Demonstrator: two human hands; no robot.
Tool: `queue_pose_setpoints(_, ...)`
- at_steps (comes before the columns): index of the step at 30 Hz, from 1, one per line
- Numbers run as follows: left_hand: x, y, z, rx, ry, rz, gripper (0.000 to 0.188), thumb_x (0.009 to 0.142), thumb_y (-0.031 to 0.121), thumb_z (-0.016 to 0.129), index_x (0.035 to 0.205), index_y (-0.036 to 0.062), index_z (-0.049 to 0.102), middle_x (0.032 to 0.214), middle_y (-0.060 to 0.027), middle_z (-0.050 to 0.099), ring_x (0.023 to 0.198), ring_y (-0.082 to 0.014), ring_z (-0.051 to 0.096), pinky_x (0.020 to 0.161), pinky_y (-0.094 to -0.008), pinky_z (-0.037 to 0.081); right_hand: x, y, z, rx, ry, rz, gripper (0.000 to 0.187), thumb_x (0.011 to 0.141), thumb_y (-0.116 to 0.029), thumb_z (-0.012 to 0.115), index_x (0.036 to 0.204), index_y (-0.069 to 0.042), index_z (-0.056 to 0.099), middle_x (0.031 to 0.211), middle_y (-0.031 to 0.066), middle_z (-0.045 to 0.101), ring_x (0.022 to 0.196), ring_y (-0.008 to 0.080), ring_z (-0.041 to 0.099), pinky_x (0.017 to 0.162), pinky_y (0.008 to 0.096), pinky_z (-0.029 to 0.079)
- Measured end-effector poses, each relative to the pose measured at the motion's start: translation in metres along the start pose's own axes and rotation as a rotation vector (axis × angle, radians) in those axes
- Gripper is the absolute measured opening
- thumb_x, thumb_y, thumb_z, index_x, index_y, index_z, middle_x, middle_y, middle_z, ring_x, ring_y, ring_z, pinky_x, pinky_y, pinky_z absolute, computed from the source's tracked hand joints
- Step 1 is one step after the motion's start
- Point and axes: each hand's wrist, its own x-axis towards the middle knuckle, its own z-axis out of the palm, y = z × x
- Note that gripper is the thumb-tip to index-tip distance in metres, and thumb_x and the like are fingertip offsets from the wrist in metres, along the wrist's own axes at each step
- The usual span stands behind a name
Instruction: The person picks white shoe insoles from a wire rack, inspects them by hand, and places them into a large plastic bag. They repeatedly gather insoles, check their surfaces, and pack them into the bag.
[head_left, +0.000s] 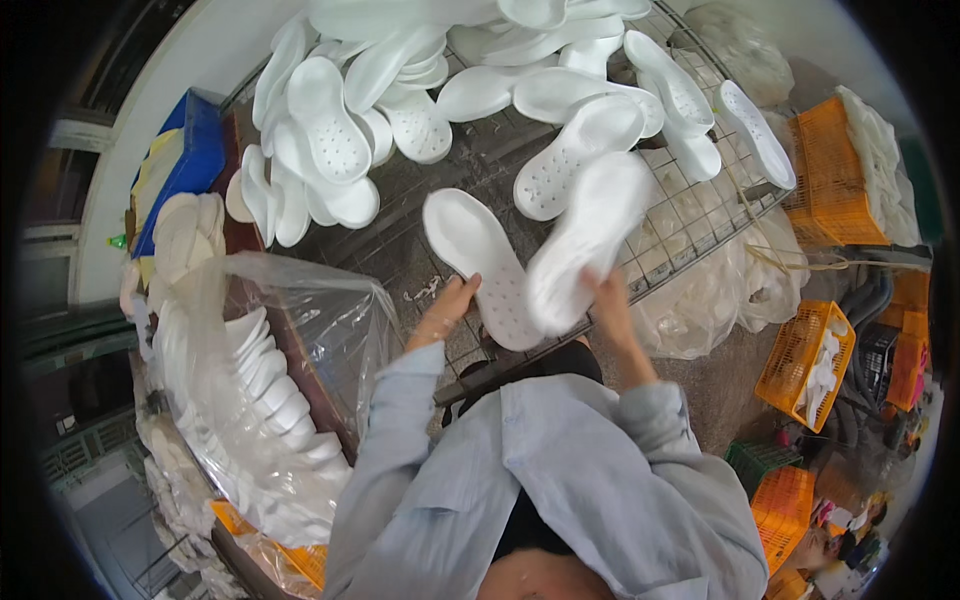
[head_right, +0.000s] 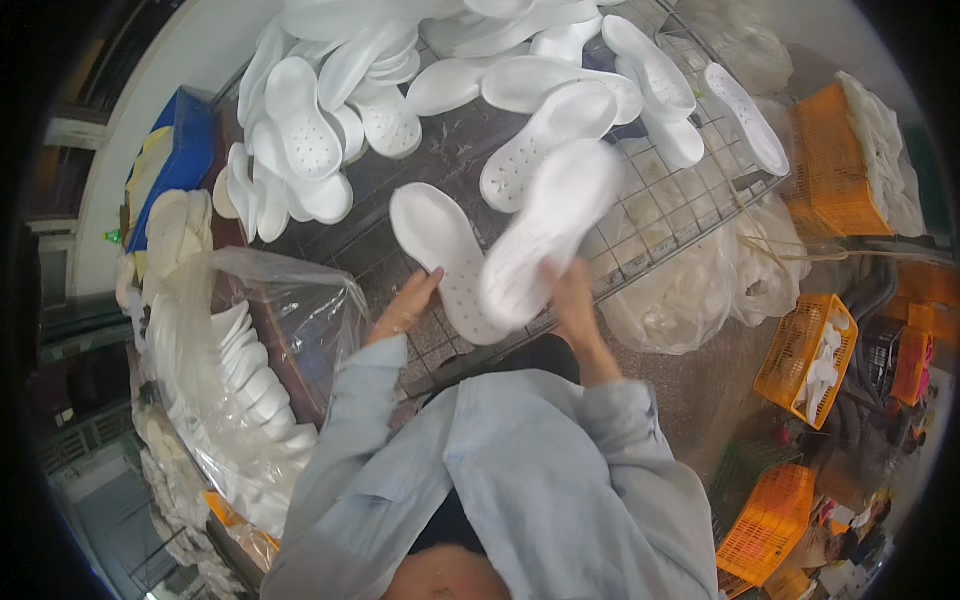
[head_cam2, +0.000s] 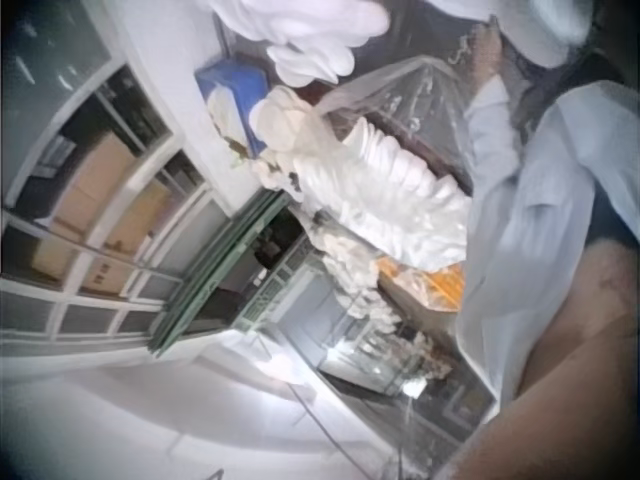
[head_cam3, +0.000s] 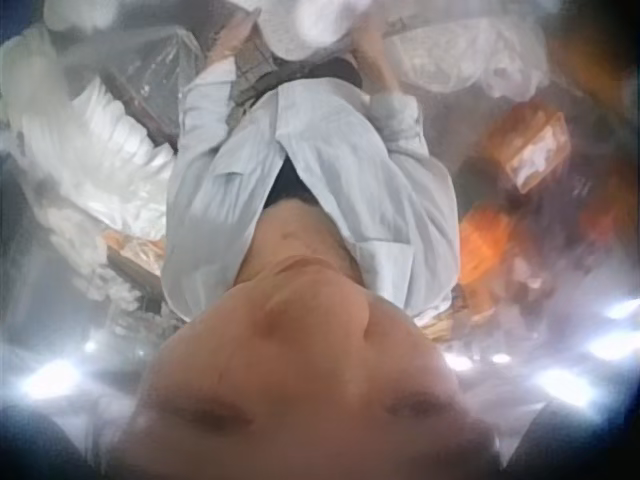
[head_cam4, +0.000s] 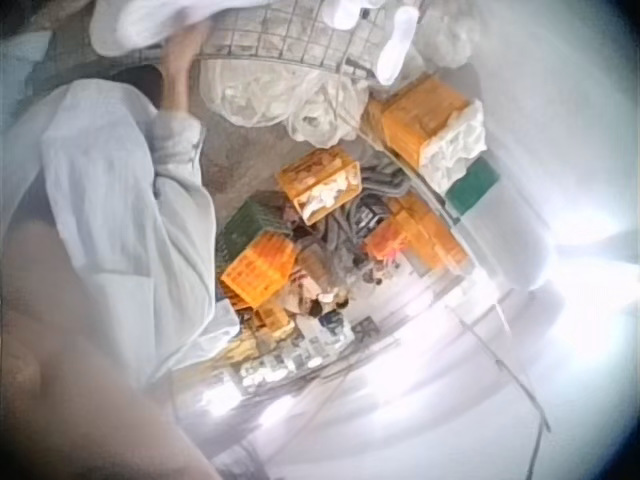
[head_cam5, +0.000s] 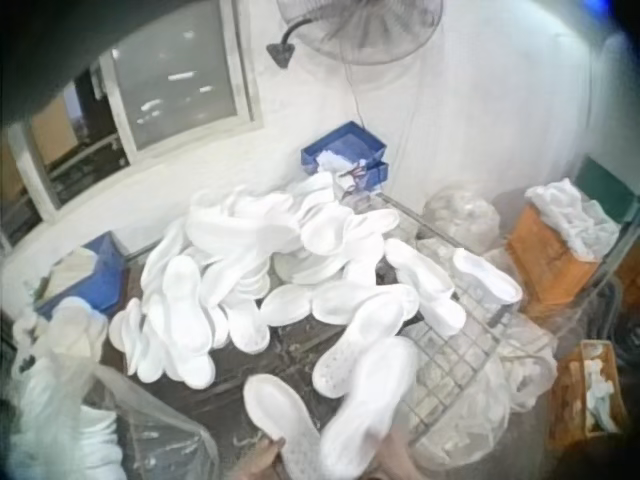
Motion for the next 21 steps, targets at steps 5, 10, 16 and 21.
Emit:
queue_pose_setpoints(5, -0.056, 0.011, -0.001, -0.837, 0.266, 0.155, 0.056, 0.091, 0.040, 0.055, 0.128, -0.0020, 0.048, 0.126, -0.0149, 0.055, 0.113, -0.0276, 0.054, 0.098, -0.0408, 0.042, 0.103, 0.046, -0.033, -0.334, 0.168, -0.023, 0.044, 0.096, -0.028, 0.053, 0.127, 0.003, 0.047, 0.094, 0.0050, 0.060, 0.083, 0.0126, 0.057, 0.066, 0.0263, 0.047)
queue_pose_setpoints(10, -0.029, 0.025, -0.001, -0.616, 0.543, -0.001, 0.048, 0.084, 0.027, 0.061, 0.120, -0.0041, 0.052, 0.107, -0.0136, 0.062, 0.096, -0.0250, 0.062, 0.087, -0.0367, 0.049, 0.231, 0.010, -0.039, -0.033, 0.311, 0.124, 0.051, 0.086, -0.017, 0.064, 0.126, 0.008, 0.044, 0.109, 0.0167, 0.062, 0.099, 0.0239, 0.061, 0.086, 0.0353, 0.048)
queue_pose_setpoints(16, -0.044, 0.046, 0.005, -1.179, 0.268, 0.226, 0.061, 0.088, 0.043, 0.058, 0.133, 0.0035, 0.046, 0.121, -0.0113, 0.059, 0.107, -0.0247, 0.058, 0.093, -0.0370, 0.046, 0.127, -0.049, -0.025, -0.402, -0.487, 0.138, 0.038, 0.083, -0.024, 0.068, 0.107, 0.005, 0.062, 0.101, 0.0174, 0.065, 0.097, 0.0250, 0.063, 0.087, 0.0378, 0.047)
queue_pose_setpoints(21, -0.048, 0.058, 0.044, -0.890, 0.507, -0.071, 0.072, 0.077, 0.042, 0.062, 0.134, 0.0019, 0.044, 0.125, -0.0163, 0.056, 0.112, -0.0322, 0.054, 0.097, -0.0413, 0.043, 0.269, -0.132, -0.191, -1.634, 0.582, -0.431, 0.064, 0.071, -0.020, 0.076, 0.125, -0.004, 0.045, 0.105, 0.0185, 0.057, 0.095, 0.0389, 0.057, 0.079, 0.0479, 0.048)
